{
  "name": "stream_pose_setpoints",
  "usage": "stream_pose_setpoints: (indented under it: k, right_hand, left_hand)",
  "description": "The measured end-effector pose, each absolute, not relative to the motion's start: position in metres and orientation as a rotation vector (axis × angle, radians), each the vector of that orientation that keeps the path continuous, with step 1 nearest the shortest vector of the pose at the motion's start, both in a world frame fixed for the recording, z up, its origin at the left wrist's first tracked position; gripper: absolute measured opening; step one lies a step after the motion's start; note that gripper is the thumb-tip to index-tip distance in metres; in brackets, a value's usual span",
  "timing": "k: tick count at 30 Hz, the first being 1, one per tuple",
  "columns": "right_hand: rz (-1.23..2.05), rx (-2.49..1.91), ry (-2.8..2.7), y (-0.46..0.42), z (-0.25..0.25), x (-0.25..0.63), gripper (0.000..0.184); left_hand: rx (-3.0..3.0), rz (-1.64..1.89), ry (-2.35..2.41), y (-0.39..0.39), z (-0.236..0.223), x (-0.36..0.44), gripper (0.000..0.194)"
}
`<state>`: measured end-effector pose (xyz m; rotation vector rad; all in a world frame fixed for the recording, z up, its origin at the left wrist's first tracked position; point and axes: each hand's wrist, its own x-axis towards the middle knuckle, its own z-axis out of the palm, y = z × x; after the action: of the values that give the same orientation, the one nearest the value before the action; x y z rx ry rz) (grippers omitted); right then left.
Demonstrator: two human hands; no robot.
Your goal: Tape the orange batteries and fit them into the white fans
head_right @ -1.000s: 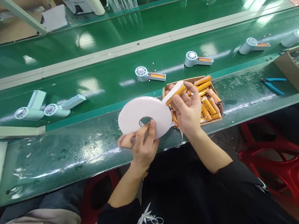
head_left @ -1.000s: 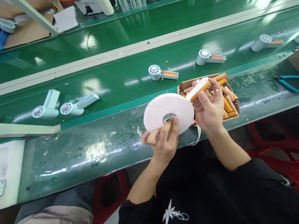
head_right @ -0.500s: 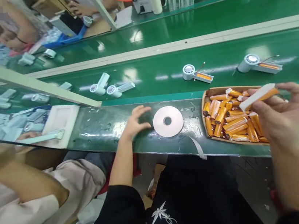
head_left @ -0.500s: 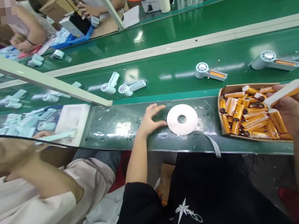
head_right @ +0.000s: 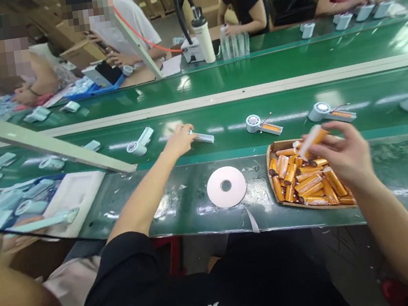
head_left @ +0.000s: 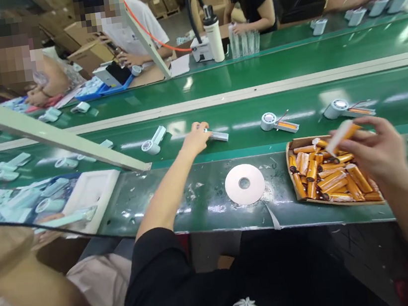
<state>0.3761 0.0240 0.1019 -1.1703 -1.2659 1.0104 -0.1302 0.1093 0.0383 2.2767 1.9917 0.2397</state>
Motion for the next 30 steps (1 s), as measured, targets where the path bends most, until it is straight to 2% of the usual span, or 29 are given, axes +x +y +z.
stream_pose_setpoints:
  k: [4, 7, 10, 13, 20, 30]
  right_hand:
    - [1.13, -1.02, -1.551, 0.098, 0.112, 0.312, 0.066]
    - [1.129, -1.049, -1.742, 0.14, 0.102, 0.272, 0.052]
    - [1.065, -1.162, -1.91, 0.159, 0.088, 0.249, 0.037]
    - [0.871, -1.255, -2.142, 0.164, 0.08, 0.236, 0.036]
    - [0.601, -1.374, -2.479, 0.165, 0.073, 0.214, 0.036]
    - [0.261, -1.448, -2.855, 0.155, 0.076, 0.203, 0.046]
  left_hand:
    - [2.484, 0.282, 1.775, 0.137, 0.029, -0.042, 0.042]
    - [2.533, 0.256, 1.658, 0.147, 0.021, -0.008, 0.039]
    - [2.508, 0.198, 1.557, 0.159, 0.021, -0.006, 0.022]
    - [2.426, 0.149, 1.474, 0.174, 0.027, -0.016, 0.007]
    - [2.198, 0.234, 1.663, 0.185, 0.033, -0.013, 0.027]
    - [2.125, 0.261, 1.77, 0.186, 0.032, 0.012, 0.019]
